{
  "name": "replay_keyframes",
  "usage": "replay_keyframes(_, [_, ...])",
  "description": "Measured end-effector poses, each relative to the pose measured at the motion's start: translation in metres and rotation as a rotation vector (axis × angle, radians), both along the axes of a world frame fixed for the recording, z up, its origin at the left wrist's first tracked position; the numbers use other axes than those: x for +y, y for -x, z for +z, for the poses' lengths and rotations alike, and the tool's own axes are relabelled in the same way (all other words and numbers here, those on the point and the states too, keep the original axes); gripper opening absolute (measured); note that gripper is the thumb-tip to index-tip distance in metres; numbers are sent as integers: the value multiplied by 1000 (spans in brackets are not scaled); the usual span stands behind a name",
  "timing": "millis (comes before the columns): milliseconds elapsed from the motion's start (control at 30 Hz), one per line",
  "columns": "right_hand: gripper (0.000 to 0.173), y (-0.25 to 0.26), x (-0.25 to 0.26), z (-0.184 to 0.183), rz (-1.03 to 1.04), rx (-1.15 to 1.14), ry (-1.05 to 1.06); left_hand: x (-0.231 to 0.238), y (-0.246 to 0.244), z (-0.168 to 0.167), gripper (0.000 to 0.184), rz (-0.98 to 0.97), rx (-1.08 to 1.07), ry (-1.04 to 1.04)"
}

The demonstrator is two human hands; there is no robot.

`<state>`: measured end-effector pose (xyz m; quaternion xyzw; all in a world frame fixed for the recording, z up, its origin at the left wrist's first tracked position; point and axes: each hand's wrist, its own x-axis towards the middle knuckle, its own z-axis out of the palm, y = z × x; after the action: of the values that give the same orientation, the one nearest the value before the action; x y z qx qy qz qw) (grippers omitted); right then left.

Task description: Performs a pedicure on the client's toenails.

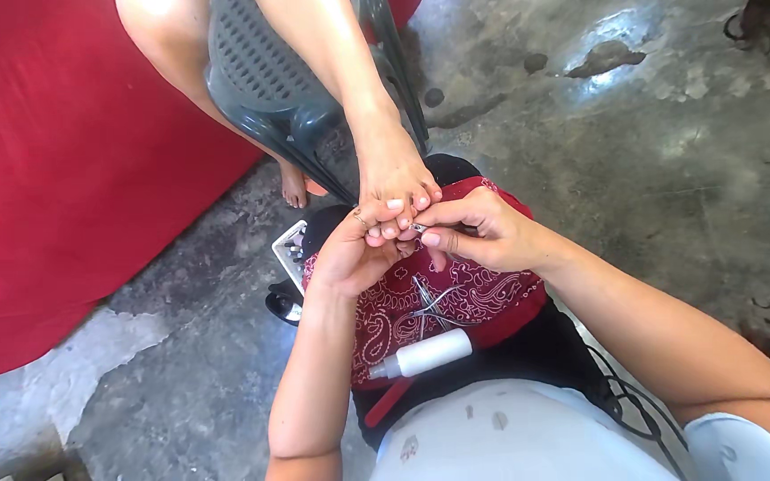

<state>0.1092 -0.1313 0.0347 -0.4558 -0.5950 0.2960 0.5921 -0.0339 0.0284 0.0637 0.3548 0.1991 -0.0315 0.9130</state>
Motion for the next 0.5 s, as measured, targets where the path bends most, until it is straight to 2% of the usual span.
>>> replay_keyframes(133, [24, -4, 2, 7, -53, -45, -42, 1, 1, -3, 13, 0, -11, -9])
replay_keyframes(200, [30, -8, 2, 17, -46, 155, -109, -1, 3, -3, 14, 6, -20, 10])
replay_keyframes(267, [32, -5, 3, 31, -87, 473, -221, -5, 5, -2, 11, 11, -28, 15])
replay_keyframes(333, [28, 8, 9, 42, -105, 732, -355, -7, 5, 0, 13, 16, -40, 5])
replay_keyframes(367, [26, 17, 10, 43, -97, 773, -359, -9, 6, 1, 18, 26, -59, -4])
replay_keyframes(433, [27, 42, 6, 32, -23, 715, -190, -11, 9, 3, 25, 43, -86, -27])
replay_keyframes(500, [32, 61, -3, 12, 171, 619, 51, -12, 9, 6, 23, 52, -36, -59])
